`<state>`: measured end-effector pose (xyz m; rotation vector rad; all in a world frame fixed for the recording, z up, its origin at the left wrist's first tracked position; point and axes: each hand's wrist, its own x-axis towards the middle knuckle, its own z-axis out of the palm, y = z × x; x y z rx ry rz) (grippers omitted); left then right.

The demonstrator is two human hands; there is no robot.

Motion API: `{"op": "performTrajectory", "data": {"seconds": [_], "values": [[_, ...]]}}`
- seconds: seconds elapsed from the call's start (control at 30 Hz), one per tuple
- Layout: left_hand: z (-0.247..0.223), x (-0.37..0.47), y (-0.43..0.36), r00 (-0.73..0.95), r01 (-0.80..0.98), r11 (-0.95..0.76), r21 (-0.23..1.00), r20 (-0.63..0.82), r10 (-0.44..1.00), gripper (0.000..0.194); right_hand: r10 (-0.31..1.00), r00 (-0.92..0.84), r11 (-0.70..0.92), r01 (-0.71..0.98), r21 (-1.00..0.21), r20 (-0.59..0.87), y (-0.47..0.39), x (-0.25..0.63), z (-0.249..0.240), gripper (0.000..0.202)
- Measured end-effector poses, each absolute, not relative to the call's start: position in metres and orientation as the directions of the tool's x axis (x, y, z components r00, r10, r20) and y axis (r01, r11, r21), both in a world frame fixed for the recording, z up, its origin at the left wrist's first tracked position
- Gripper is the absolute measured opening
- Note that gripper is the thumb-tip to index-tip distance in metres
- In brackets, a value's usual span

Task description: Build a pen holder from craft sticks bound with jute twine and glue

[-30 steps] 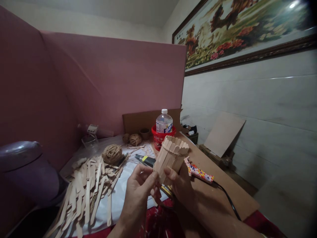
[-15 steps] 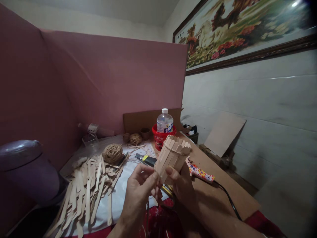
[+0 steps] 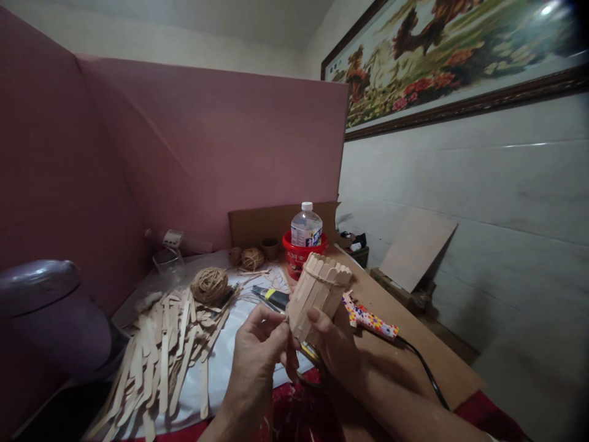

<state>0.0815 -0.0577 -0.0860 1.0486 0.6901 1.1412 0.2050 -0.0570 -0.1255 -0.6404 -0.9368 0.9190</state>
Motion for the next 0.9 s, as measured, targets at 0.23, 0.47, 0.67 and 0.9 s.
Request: {"op": "performTrajectory", "data": {"seconds": [0.23,0.47,0.67,0.9], "values": [[-0.088,0.081,-0.057,0.342,-0.355,0.015,0.935,0.115,0.933,0.029,0.946,0.057,0.305,-0.493,-0.815,0.319,-0.061,0.200,-0.119,0.025],[-0.087,0.081,-0.058,0.344,-0.340,0.009,0.940,0.115,0.932,0.028,0.899,0.255,0.435,-0.407,-0.804,0.357,-0.059,0.204,-0.118,0.024],[-0.088,0.081,-0.056,0.330,-0.349,0.011,0.937,0.112,0.937,0.027,0.903,0.213,0.430,-0.443,-0.786,0.374,-0.059,0.202,-0.119,0.022],[-0.088,0.080,-0.059,0.344,-0.300,-0.026,0.953,0.134,0.929,0.029,0.946,0.026,0.295,-0.493,-0.819,0.325,-0.064,0.197,-0.113,0.029]]}}
